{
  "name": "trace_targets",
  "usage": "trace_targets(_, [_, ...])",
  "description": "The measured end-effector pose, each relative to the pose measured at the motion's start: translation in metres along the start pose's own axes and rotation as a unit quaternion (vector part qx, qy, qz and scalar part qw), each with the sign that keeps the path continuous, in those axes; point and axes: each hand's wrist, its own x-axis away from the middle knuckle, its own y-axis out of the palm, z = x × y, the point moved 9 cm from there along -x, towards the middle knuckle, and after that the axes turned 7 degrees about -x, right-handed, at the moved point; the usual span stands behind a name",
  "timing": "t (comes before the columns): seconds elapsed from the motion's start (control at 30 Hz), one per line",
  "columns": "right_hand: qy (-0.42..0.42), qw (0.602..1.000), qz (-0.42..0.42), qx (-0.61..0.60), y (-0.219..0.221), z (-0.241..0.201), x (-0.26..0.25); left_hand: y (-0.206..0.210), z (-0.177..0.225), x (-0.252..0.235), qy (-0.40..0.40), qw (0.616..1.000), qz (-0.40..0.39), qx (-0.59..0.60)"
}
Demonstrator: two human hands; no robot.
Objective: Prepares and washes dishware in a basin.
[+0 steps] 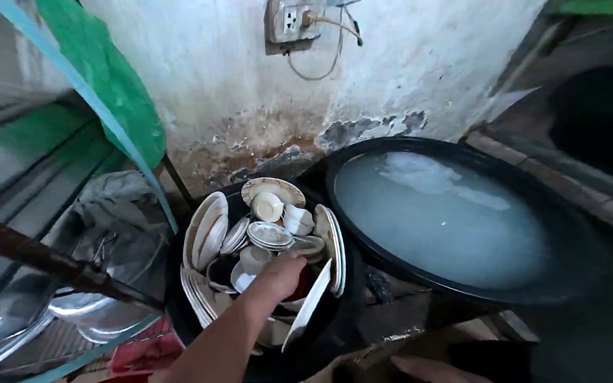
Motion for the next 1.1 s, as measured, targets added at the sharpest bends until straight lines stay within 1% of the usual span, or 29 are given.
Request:
trace_targets(0.07, [-0.033,0.999,0.004,0.024,-0.015,-0.027,-0.025,0.001,-0.003,-0.002,-0.017,1.0,0.004,-0.017])
trace_targets(0.13, [-0.045,0.998,0.018,0.05,-0.03,-0.04,-0.056,-0.006,-0.008,0.002,-0.025,0.999,0.017,-0.019])
trace_targets(0.2, [-0.039,0.996,0.032,0.073,-0.041,-0.045,-0.091,-0.027,-0.015,0.014,-0.04,0.998,0.044,-0.018])
trace_targets(0.23, [-0.031,0.996,0.03,0.079,-0.044,-0.05,-0.109,-0.043,-0.017,0.022,-0.047,0.996,0.072,-0.02])
trace_targets(0.27, [-0.019,0.997,0.023,0.077,-0.046,-0.056,-0.126,-0.06,-0.017,0.032,-0.039,0.992,0.12,-0.026])
trace_targets(0.3, [-0.01,0.998,0.021,0.066,-0.046,-0.062,-0.143,-0.078,-0.011,0.042,-0.014,0.981,0.187,-0.041])
trace_targets(0.33, [-0.012,0.998,0.031,0.047,-0.047,-0.067,-0.16,-0.097,-0.001,0.052,0.025,0.96,0.271,-0.062])
trace_targets(0.37, [-0.032,0.998,0.053,0.026,-0.051,-0.074,-0.177,-0.114,0.012,0.06,0.06,0.937,0.335,-0.078])
trace_targets(0.4, [-0.063,0.995,0.079,0.004,-0.057,-0.082,-0.191,-0.128,0.024,0.065,0.076,0.923,0.368,-0.085])
trace_targets(0.47, [-0.13,0.982,0.134,-0.025,-0.074,-0.091,-0.209,-0.145,0.041,0.069,0.066,0.912,0.398,-0.073])
trace_targets(0.5, [-0.156,0.974,0.162,-0.027,-0.085,-0.091,-0.213,-0.148,0.042,0.07,0.04,0.915,0.398,-0.041])
trace_targets(0.53, [-0.177,0.966,0.186,-0.021,-0.097,-0.085,-0.216,-0.146,0.036,0.07,-0.002,0.925,0.381,0.013])
trace_targets(0.6, [-0.199,0.95,0.238,-0.009,-0.134,-0.063,-0.21,-0.127,0.015,0.072,-0.091,0.939,0.306,0.128])
trace_targets(0.63, [-0.187,0.945,0.27,0.0,-0.158,-0.046,-0.203,-0.11,0.007,0.075,-0.123,0.943,0.254,0.176])
trace_targets(0.67, [-0.155,0.942,0.297,0.019,-0.184,-0.025,-0.195,-0.09,0.004,0.078,-0.134,0.947,0.204,0.21])
trace_targets(0.7, [-0.124,0.937,0.325,0.041,-0.21,-0.001,-0.188,-0.068,0.005,0.081,-0.128,0.95,0.17,0.23])
trace_targets(0.77, [-0.059,0.924,0.37,0.08,-0.253,0.059,-0.177,-0.028,0.007,0.085,-0.107,0.95,0.133,0.262])
trace_targets(0.8, [-0.026,0.918,0.384,0.101,-0.269,0.094,-0.172,-0.014,0.004,0.085,-0.108,0.944,0.128,0.283])
trace_targets(0.87, [0.019,0.906,0.396,0.149,-0.288,0.153,-0.162,-0.006,-0.008,0.082,-0.146,0.929,0.132,0.314])
trace_targets(0.93, [0.063,0.903,0.386,0.175,-0.287,0.184,-0.155,-0.015,-0.021,0.071,-0.187,0.917,0.151,0.32])
trace_targets(0.97, [0.103,0.911,0.371,0.15,-0.281,0.196,-0.153,-0.022,-0.025,0.064,-0.206,0.91,0.146,0.328])
trace_targets(1.0, [0.15,0.919,0.356,0.082,-0.274,0.206,-0.153,-0.029,-0.027,0.056,-0.219,0.904,0.133,0.341])
trace_targets(1.03, [0.191,0.915,0.353,-0.018,-0.266,0.216,-0.15,-0.034,-0.028,0.047,-0.227,0.901,0.121,0.35])
trace_targets(1.07, [0.223,0.894,0.367,-0.129,-0.259,0.226,-0.147,-0.04,-0.027,0.038,-0.231,0.901,0.109,0.351])
trace_targets(1.1, [0.24,0.86,0.379,-0.244,-0.251,0.232,-0.144,-0.043,-0.026,0.029,-0.237,0.901,0.094,0.352])
